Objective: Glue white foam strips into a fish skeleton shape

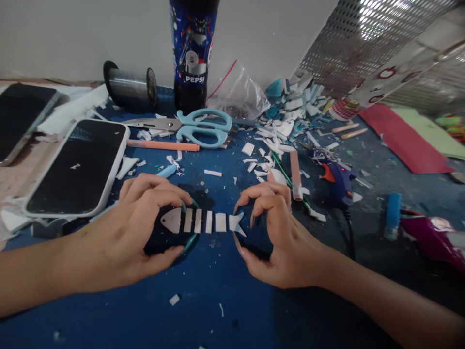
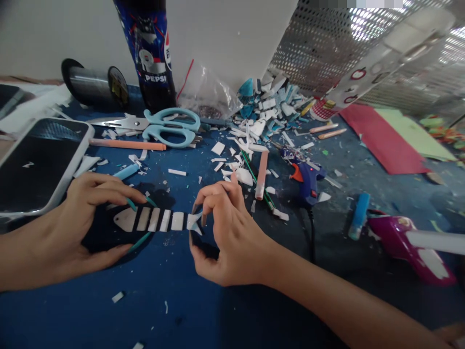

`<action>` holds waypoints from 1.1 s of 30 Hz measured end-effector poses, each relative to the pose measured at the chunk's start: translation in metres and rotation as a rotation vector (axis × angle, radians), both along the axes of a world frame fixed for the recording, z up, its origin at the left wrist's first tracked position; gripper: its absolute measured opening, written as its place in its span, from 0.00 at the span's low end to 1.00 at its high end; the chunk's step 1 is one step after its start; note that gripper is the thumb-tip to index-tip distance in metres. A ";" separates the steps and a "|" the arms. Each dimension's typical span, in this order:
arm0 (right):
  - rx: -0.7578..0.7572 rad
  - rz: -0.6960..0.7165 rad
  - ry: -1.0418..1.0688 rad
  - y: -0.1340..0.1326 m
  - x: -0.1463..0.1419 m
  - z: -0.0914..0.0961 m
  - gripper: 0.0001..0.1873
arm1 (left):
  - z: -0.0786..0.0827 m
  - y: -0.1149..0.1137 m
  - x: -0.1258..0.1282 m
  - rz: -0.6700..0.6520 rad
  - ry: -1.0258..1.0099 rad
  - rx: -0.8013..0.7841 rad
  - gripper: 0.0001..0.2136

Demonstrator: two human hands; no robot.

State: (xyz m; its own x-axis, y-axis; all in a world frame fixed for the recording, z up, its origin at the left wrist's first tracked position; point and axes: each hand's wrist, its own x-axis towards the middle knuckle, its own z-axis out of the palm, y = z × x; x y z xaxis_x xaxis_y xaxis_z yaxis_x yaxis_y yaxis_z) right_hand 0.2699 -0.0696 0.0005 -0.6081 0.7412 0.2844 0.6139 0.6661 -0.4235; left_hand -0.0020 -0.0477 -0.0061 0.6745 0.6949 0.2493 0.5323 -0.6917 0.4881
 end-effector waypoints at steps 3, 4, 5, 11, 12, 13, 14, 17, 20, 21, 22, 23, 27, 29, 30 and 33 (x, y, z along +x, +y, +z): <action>0.014 -0.021 0.022 0.000 -0.003 0.001 0.23 | -0.003 0.002 0.000 -0.025 -0.028 0.052 0.16; 0.015 -0.025 0.026 0.000 -0.004 0.002 0.23 | -0.003 0.003 0.000 -0.029 -0.031 0.069 0.16; 0.012 -0.027 0.027 0.000 -0.006 0.003 0.23 | -0.004 0.003 0.000 -0.028 -0.029 0.078 0.16; -0.046 -0.012 0.024 0.000 -0.011 0.002 0.22 | -0.005 0.002 -0.001 -0.007 -0.032 0.073 0.14; -0.045 -0.005 0.032 0.000 -0.010 0.001 0.22 | -0.005 0.002 -0.001 -0.017 -0.038 0.073 0.14; -0.042 0.001 0.038 0.000 -0.010 0.001 0.22 | -0.006 0.003 -0.001 -0.026 -0.040 0.071 0.14; -0.039 0.008 0.040 0.001 -0.010 0.000 0.22 | -0.006 0.003 -0.002 -0.033 -0.040 0.072 0.14; -0.035 0.020 0.035 0.002 -0.009 0.000 0.22 | -0.005 0.005 -0.001 -0.053 -0.033 0.090 0.15; -0.025 0.030 0.034 0.002 -0.008 0.000 0.22 | -0.003 0.005 -0.001 -0.062 -0.013 0.095 0.16; -0.023 0.033 0.034 0.002 -0.008 0.000 0.22 | -0.002 0.005 -0.001 -0.061 -0.010 0.088 0.15; -0.023 0.037 0.035 0.002 -0.008 0.000 0.22 | -0.002 0.006 -0.001 -0.061 -0.008 0.080 0.15; -0.023 0.037 0.040 0.002 -0.008 0.000 0.22 | -0.001 0.006 -0.001 -0.063 -0.009 0.074 0.15; -0.007 0.007 0.064 0.001 -0.012 0.000 0.22 | -0.001 0.006 -0.001 -0.073 -0.006 0.077 0.17; 0.001 -0.021 0.064 -0.001 -0.016 0.000 0.22 | 0.000 0.006 0.000 -0.060 -0.009 0.078 0.16; 0.003 -0.031 0.061 -0.001 -0.018 0.000 0.22 | 0.000 0.005 0.000 -0.052 -0.011 0.075 0.16; 0.003 -0.049 0.051 -0.002 -0.024 -0.002 0.22 | 0.000 0.004 0.000 -0.039 -0.021 0.066 0.16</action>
State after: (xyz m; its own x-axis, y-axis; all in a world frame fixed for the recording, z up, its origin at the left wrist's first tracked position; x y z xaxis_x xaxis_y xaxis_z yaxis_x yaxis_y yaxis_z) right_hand 0.2458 -0.0720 -0.0016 -0.5559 0.7686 0.3166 0.6232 0.6374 -0.4531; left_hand -0.0015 -0.0435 -0.0062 0.6946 0.6500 0.3082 0.4946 -0.7426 0.4515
